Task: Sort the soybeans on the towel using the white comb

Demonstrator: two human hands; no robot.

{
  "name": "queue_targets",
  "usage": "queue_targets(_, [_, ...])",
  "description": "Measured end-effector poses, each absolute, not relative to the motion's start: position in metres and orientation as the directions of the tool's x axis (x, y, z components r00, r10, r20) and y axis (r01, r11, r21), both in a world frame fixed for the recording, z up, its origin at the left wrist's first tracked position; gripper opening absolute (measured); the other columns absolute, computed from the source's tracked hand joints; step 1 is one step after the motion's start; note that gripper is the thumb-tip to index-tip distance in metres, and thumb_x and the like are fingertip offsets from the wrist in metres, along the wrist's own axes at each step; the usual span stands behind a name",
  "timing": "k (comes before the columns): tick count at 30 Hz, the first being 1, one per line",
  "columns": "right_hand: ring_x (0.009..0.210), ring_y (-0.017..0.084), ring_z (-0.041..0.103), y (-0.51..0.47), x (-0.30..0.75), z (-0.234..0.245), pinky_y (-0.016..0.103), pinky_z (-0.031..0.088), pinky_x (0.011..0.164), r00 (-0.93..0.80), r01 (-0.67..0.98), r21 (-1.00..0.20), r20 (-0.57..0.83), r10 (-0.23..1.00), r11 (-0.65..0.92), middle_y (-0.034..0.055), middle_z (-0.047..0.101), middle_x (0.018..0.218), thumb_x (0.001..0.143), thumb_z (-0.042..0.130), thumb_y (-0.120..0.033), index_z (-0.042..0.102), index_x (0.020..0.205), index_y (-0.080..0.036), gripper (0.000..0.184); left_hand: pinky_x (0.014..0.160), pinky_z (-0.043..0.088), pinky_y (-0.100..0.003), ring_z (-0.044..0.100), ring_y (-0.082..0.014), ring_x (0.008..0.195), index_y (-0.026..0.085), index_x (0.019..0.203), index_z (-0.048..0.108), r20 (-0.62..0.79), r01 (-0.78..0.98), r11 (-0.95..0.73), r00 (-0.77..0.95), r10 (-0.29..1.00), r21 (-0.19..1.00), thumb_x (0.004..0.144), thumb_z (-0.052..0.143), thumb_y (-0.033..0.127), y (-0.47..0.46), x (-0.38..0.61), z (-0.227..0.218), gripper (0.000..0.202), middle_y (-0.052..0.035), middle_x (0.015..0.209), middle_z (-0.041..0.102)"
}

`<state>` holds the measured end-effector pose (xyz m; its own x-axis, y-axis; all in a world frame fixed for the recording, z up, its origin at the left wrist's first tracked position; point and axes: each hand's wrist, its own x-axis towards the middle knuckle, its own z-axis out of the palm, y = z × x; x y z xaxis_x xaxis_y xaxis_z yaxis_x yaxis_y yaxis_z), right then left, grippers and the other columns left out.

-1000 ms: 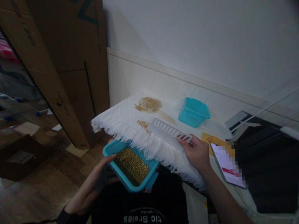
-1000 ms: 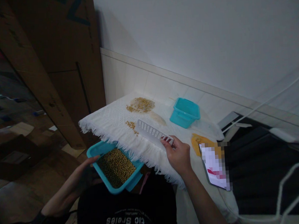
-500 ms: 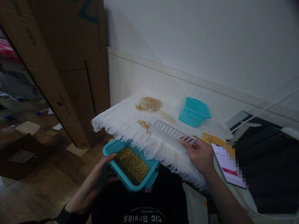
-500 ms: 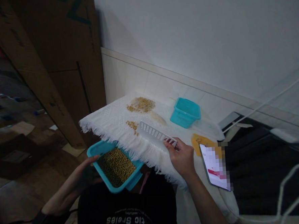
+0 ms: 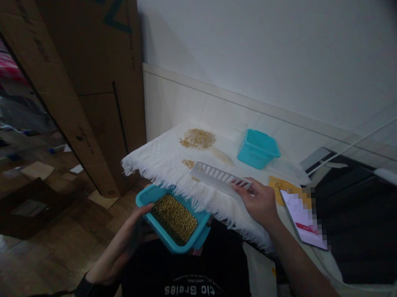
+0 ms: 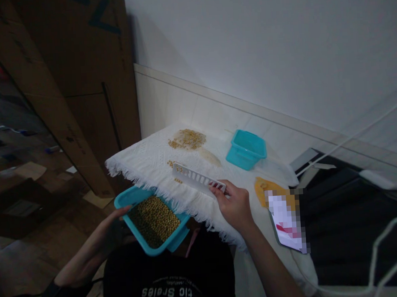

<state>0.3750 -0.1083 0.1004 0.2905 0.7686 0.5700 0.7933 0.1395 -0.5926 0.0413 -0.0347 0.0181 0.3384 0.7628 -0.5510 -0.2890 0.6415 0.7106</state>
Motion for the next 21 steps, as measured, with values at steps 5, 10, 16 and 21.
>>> queue_targets(5, [0.066,0.023,0.080,-0.121,0.359,0.104,0.029,0.063,0.063,0.218,0.794,-0.570,0.590,0.778,0.210,0.0034,0.084,0.077,0.093,0.072,-0.039,0.084,0.088,-0.024,0.019,0.086,0.068,-0.042,0.080,-0.0351,0.119,0.023,0.147,0.065,-0.487,-0.307,0.611,0.394,0.780,0.730,0.088,0.085,0.044,-0.039,0.038,0.023,0.066,-0.0156,0.140,0.079])
queue_targets(10, [0.067,0.023,0.080,-0.129,0.354,0.112,0.030,0.063,0.062,0.215,0.800,-0.564,0.587,0.780,0.204,0.0036,0.084,0.077,0.094,0.073,-0.045,0.084,0.085,-0.026,0.024,0.081,0.068,-0.043,0.083,-0.0363,0.108,0.024,0.149,0.063,-0.537,-0.293,0.641,0.364,0.761,0.709,0.084,0.087,0.047,-0.035,0.039,0.018,0.073,-0.0163,0.133,0.082])
queue_targets(16, [0.067,0.026,0.079,-0.118,0.387,0.108,0.031,0.061,0.059,0.414,0.800,-0.596,0.626,0.661,0.063,0.0048,0.083,0.075,0.089,0.075,-0.052,0.081,0.087,-0.022,0.030,0.080,0.068,-0.045,0.082,-0.0361,0.105,0.025,0.145,0.064,-0.555,-0.291,0.648,0.344,0.758,0.704,0.081,0.089,0.049,-0.031,0.040,0.009,0.073,-0.0160,0.131,0.082])
queue_targets(21, [0.064,0.025,0.077,-0.119,0.396,0.098,0.030,0.058,0.056,0.440,0.804,-0.594,0.596,0.672,0.000,0.0051,0.082,0.073,0.089,0.074,-0.050,0.081,0.086,-0.021,0.030,0.081,0.067,-0.044,0.082,-0.0358,0.107,0.026,0.150,0.062,-0.545,-0.285,0.640,0.348,0.763,0.713,0.083,0.087,0.049,-0.033,0.041,0.014,0.074,-0.0162,0.134,0.081])
